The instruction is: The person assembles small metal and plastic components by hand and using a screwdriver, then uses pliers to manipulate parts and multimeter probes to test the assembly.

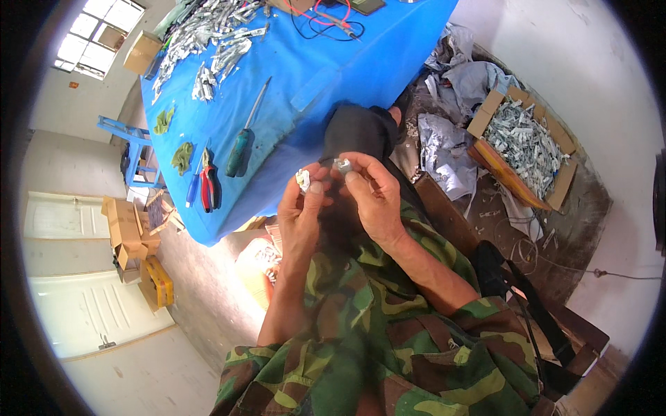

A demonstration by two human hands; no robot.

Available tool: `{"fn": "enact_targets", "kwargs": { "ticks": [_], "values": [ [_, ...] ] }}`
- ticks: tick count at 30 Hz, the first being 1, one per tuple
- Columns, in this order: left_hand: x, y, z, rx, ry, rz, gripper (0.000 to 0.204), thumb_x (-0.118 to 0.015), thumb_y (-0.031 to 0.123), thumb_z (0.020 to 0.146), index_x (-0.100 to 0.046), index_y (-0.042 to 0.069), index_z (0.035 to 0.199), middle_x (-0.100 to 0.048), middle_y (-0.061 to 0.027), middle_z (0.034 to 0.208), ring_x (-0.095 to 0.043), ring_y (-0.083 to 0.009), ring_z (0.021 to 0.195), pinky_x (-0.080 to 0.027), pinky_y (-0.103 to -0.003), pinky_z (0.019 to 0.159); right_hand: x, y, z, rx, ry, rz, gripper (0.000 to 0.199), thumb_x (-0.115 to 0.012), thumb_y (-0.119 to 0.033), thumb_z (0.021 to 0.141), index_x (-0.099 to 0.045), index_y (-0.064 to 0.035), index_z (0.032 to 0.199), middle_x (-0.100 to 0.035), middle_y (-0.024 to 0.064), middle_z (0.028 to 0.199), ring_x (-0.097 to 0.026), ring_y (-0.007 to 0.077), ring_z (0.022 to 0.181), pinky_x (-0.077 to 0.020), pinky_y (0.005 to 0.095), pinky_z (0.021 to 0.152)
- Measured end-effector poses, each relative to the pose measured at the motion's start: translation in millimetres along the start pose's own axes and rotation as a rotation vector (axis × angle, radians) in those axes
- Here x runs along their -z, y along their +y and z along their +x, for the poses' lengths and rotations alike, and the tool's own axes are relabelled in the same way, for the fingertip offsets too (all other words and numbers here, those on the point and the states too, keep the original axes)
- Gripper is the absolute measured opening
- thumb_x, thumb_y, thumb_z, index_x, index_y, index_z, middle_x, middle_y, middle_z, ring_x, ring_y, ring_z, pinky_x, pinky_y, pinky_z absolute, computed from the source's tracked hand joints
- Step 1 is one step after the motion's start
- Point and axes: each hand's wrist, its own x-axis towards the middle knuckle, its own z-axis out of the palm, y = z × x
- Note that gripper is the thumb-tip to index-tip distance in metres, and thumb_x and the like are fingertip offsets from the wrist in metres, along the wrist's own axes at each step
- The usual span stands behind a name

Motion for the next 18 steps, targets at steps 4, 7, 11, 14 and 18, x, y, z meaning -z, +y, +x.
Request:
{"fn": "enact_targets", "kwargs": {
  "ticks": [4,7,11,14,18],
  "values": [
    [4.7,-3.6,1.6,0.027,-0.028,-0.044,0.037,-0.058,0.022,0.107,-0.057,0.0,0.137,-0.069,-0.0108,0.122,-0.065,-0.0144,0.101,-0.055,-0.03,0.082,-0.8,-5.2,0.7,0.014,0.007,0.031,0.026,-0.055,0.001,0.1,-0.061,0.0037,0.125,-0.066,0.0047,0.113,-0.06,0.0076,0.098,-0.0503,0.0232,0.083],
    [6.7,-6.2,0.9,0.047,-0.034,-0.053,0.036,-0.059,0.022,0.106,-0.059,0.001,0.135,-0.07,-0.0107,0.12,-0.065,-0.014,0.099,-0.055,-0.029,0.081,1.5,-2.9,-0.5,0.008,-0.01,0.084,0.027,-0.055,0.003,0.099,-0.061,0.0039,0.126,-0.065,0.0045,0.114,-0.06,0.0076,0.099,-0.0501,0.0236,0.086],
    [7.2,-6.9,1.1,0.054,-0.037,-0.061,0.033,-0.061,0.022,0.105,-0.061,0.002,0.132,-0.071,-0.0099,0.116,-0.066,-0.0139,0.097,-0.055,-0.029,0.08,2.8,-0.8,-0.3,0.015,0.002,0.079,0.028,-0.057,0.004,0.098,-0.061,0.0038,0.126,-0.065,0.0044,0.114,-0.059,0.0079,0.101,-0.0496,0.0238,0.088],
    [7.0,-6.5,2.3,0.073,-0.026,-0.079,0.032,-0.063,0.021,0.104,-0.062,0.003,0.13,-0.071,-0.0094,0.114,-0.066,-0.0137,0.095,-0.055,-0.029,0.079,4.0,-0.1,0.7,0.017,0.005,0.084,0.028,-0.058,0.004,0.097,-0.061,0.0037,0.125,-0.065,0.0045,0.115,-0.059,0.0082,0.102,-0.0494,0.0241,0.089],
    [10.8,-9.4,2.1,0.097,-0.011,-0.101,0.029,-0.066,0.02,0.103,-0.064,0.003,0.127,-0.072,-0.0092,0.112,-0.066,-0.0132,0.093,-0.055,-0.028,0.077,5.7,5.5,1.1,0.026,0.006,0.071,0.029,-0.059,0.006,0.096,-0.062,0.0036,0.125,-0.065,0.0048,0.115,-0.06,0.0093,0.103,-0.0495,0.025,0.091]
  ]
}}
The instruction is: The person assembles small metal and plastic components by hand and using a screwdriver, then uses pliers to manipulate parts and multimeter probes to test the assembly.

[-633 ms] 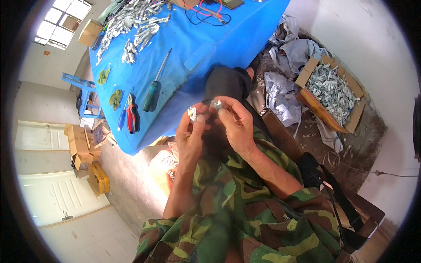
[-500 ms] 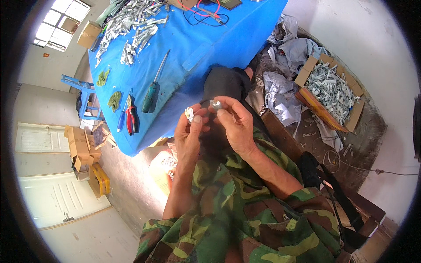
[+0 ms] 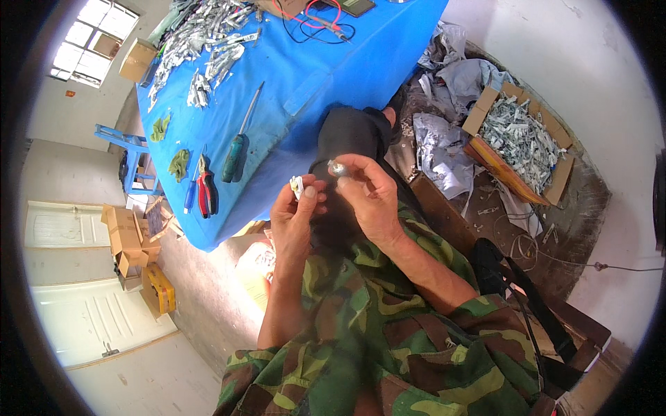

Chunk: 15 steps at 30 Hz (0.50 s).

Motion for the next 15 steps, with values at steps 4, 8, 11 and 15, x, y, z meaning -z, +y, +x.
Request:
{"fn": "enact_targets", "kwargs": {
  "ticks": [4,8,11,15],
  "values": [
    [3.6,-2.1,-0.4,0.023,0.022,-0.023,0.028,-0.068,0.019,0.101,-0.065,0.004,0.124,-0.072,-0.009,0.109,-0.066,-0.012,0.087,-0.054,-0.027,0.074,0.1,-0.9,0.3,0.003,0.004,-0.013,0.029,-0.059,0.006,0.095,-0.062,0.0038,0.124,-0.066,0.0051,0.115,-0.062,0.0108,0.104,-0.0494,0.0261,0.094],
    [9.8,-1.3,2.9,0.081,0.052,-0.044,0.027,-0.069,0.02,0.101,-0.065,0.004,0.122,-0.072,-0.0075,0.104,-0.063,-0.0097,0.08,-0.053,-0.026,0.071,2.1,-1.9,0.9,-0.007,0.009,-0.005,0.029,-0.059,0.005,0.096,-0.062,0.0031,0.124,-0.067,0.0056,0.115,-0.063,0.0104,0.105,-0.0526,0.0266,0.091],
    [19.0,-0.5,5.0,0.14,0.084,-0.101,0.026,-0.069,0.02,0.101,-0.064,0.004,0.121,-0.071,-0.0063,0.101,-0.061,-0.0083,0.076,-0.052,-0.025,0.069,2.3,-2.5,1.5,-0.029,0.022,0.042,0.028,-0.059,0.004,0.097,-0.062,0.0019,0.125,-0.067,0.0056,0.115,-0.064,0.0102,0.105,-0.0553,0.0269,0.087],
    [28.6,1.6,6.0,0.178,0.114,-0.166,0.027,-0.069,0.02,0.1,-0.064,0.004,0.121,-0.07,-0.0059,0.1,-0.06,-0.0079,0.075,-0.051,-0.024,0.067,6.0,-2.9,1.1,-0.036,0.029,0.044,0.028,-0.057,0.002,0.099,-0.063,-0.0001,0.126,-0.067,0.0049,0.115,-0.065,0.0109,0.107,-0.0566,0.0274,0.085]
  ]
}}
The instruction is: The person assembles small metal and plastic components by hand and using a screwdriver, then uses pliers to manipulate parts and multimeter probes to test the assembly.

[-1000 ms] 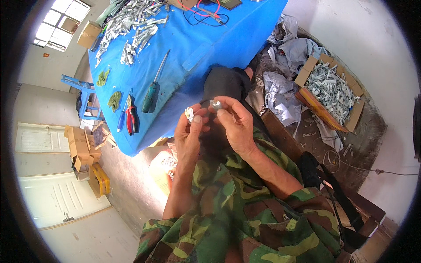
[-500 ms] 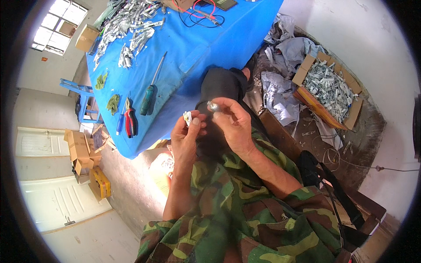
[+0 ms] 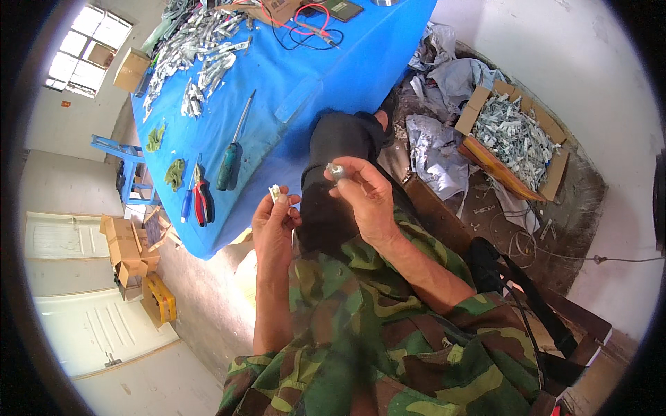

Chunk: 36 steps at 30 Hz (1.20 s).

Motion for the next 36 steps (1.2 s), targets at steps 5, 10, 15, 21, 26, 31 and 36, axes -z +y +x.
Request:
{"fn": "enact_targets", "kwargs": {
  "ticks": [5,10,15,21,26,31,36],
  "values": [
    [1.3,9.6,4.5,-0.013,0.04,-0.037,0.026,-0.063,0.019,0.103,-0.062,0.002,0.122,-0.069,-0.0091,0.103,-0.059,-0.0092,0.078,-0.05,-0.026,0.069,5.6,0.5,1.5,-0.006,0.017,0.026,0.028,-0.055,0.001,0.1,-0.063,-0.0017,0.127,-0.068,0.0045,0.116,-0.066,0.0119,0.108,-0.0566,0.0277,0.085],
    [49.7,3.7,23.6,-0.078,-0.072,-0.209,0.033,-0.059,0.015,0.1,-0.059,0.002,0.13,-0.07,-0.0105,0.114,-0.063,-0.0146,0.092,-0.052,-0.029,0.078,7.8,4.1,1.5,-0.013,0.026,0.124,0.027,-0.055,-0.004,0.101,-0.064,-0.0035,0.126,-0.069,0.0051,0.116,-0.067,0.0132,0.106,-0.0562,0.0269,0.083],
    [93.5,1.1,46.5,-0.14,0.076,-0.229,0.031,-0.053,0.018,0.105,-0.058,0.0,0.13,-0.07,-0.012,0.115,-0.063,-0.0135,0.086,-0.052,-0.025,0.075,18.0,13.7,5.9,-0.157,0.207,0.169,0.022,-0.057,-0.011,0.103,-0.065,-0.0042,0.123,-0.072,0.0049,0.107,-0.071,0.0127,0.091,-0.0557,0.0252,0.068],
    [78.6,34.5,70.1,-0.291,0.04,-0.171,0.037,-0.049,0.02,0.108,-0.052,-0.005,0.135,-0.067,-0.0176,0.124,-0.065,-0.015,0.089,-0.054,-0.029,0.079,31.7,18.0,10.9,-0.267,0.37,0.141,0.022,-0.057,-0.016,0.103,-0.064,-0.0047,0.12,-0.071,0.0043,0.101,-0.069,0.0107,0.083,-0.0524,0.0247,0.06],
    [-132.6,63.4,37.8,-0.333,-0.284,0.292,0.059,-0.061,0.037,0.103,-0.051,-0.002,0.146,-0.062,-0.0152,0.135,-0.063,-0.0222,0.119,-0.049,-0.033,0.099,33.5,18.5,10.7,-0.302,0.387,0.13,0.025,-0.057,-0.02,0.103,-0.063,-0.0039,0.121,-0.069,0.003,0.099,-0.068,0.0109,0.08,-0.0496,0.025,0.06],
    [-151.5,31.9,30.9,-0.502,-0.291,0.593,0.059,-0.068,0.032,0.1,-0.053,-0.006,0.143,-0.063,-0.0164,0.134,-0.06,-0.0226,0.122,-0.046,-0.034,0.105,40.5,14.1,13.1,-0.239,0.385,0.161,0.027,-0.058,-0.021,0.102,-0.063,-0.004,0.122,-0.069,0.0035,0.101,-0.067,0.0117,0.082,-0.0496,0.0253,0.06],
    [-116.1,19.6,27.2,-0.328,-0.207,0.555,0.044,-0.065,0.027,0.102,-0.06,-0.003,0.135,-0.066,-0.0113,0.128,-0.064,-0.0176,0.11,-0.052,-0.03,0.089,46.6,7.2,15.9,-0.233,0.405,0.193,0.023,-0.058,-0.017,0.102,-0.064,-0.0058,0.121,-0.068,0.0015,0.104,-0.069,0.012,0.086,-0.0526,0.0257,0.063]
  ]
}}
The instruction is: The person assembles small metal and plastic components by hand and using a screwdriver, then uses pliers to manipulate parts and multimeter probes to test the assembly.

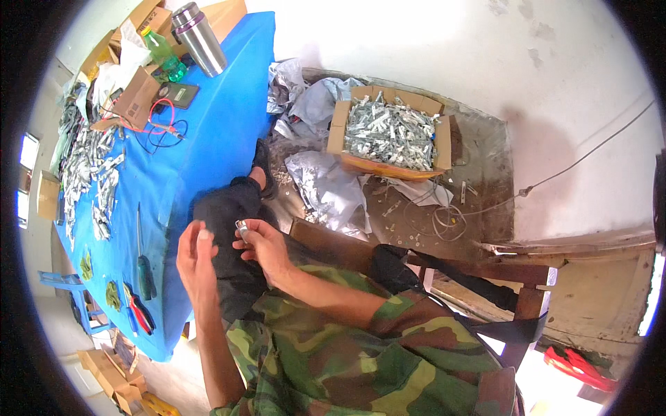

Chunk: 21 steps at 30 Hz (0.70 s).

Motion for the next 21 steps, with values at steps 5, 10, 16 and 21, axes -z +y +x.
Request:
{"fn": "enact_targets", "kwargs": {
  "ticks": [5,10,16,21],
  "values": [
    [19.6,-13.5,-17.3,0.097,0.062,-0.051,0.041,-0.061,0.025,0.104,-0.06,-0.003,0.134,-0.07,-0.0101,0.118,-0.065,-0.0136,0.093,-0.053,-0.027,0.078,-1.4,-9.3,-1.9,0.049,0.01,0.046,0.022,-0.058,-0.015,0.101,-0.064,-0.0072,0.121,-0.068,0.0003,0.105,-0.069,0.0123,0.089,-0.0551,0.0258,0.067],
    [55.3,-26.4,-29.0,0.134,0.109,-0.034,0.042,-0.062,0.028,0.104,-0.06,0.0,0.135,-0.071,-0.0099,0.115,-0.063,-0.0113,0.085,-0.052,-0.025,0.072,-3.4,-16.9,-0.5,0.066,-0.05,0.135,0.022,-0.061,-0.011,0.1,-0.064,-0.0096,0.122,-0.069,0.0018,0.107,-0.07,0.0136,0.095,-0.0556,0.0261,0.071],
    [64.2,-27.5,-44.7,0.085,0.043,-0.111,0.031,-0.064,0.018,0.101,-0.065,-0.004,0.122,-0.074,-0.0101,0.102,-0.065,-0.0107,0.079,-0.054,-0.025,0.07,-12.3,-44.0,-20.9,0.075,-0.128,0.172,0.024,-0.067,-0.009,0.096,-0.065,-0.0121,0.12,-0.073,0.0034,0.107,-0.069,0.0144,0.092,-0.0532,0.029,0.07],
    [49.2,10.7,-55.3,0.016,-0.032,-0.11,0.026,-0.069,0.016,0.099,-0.068,-0.002,0.118,-0.074,-0.0072,0.102,-0.066,-0.0105,0.083,-0.054,-0.025,0.073,-26.1,-53.2,-35.0,0.025,-0.278,0.32,0.021,-0.069,-0.004,0.095,-0.069,-0.0122,0.114,-0.073,0.0046,0.103,-0.07,0.0193,0.092,-0.0543,0.0307,0.072]
  ]
}}
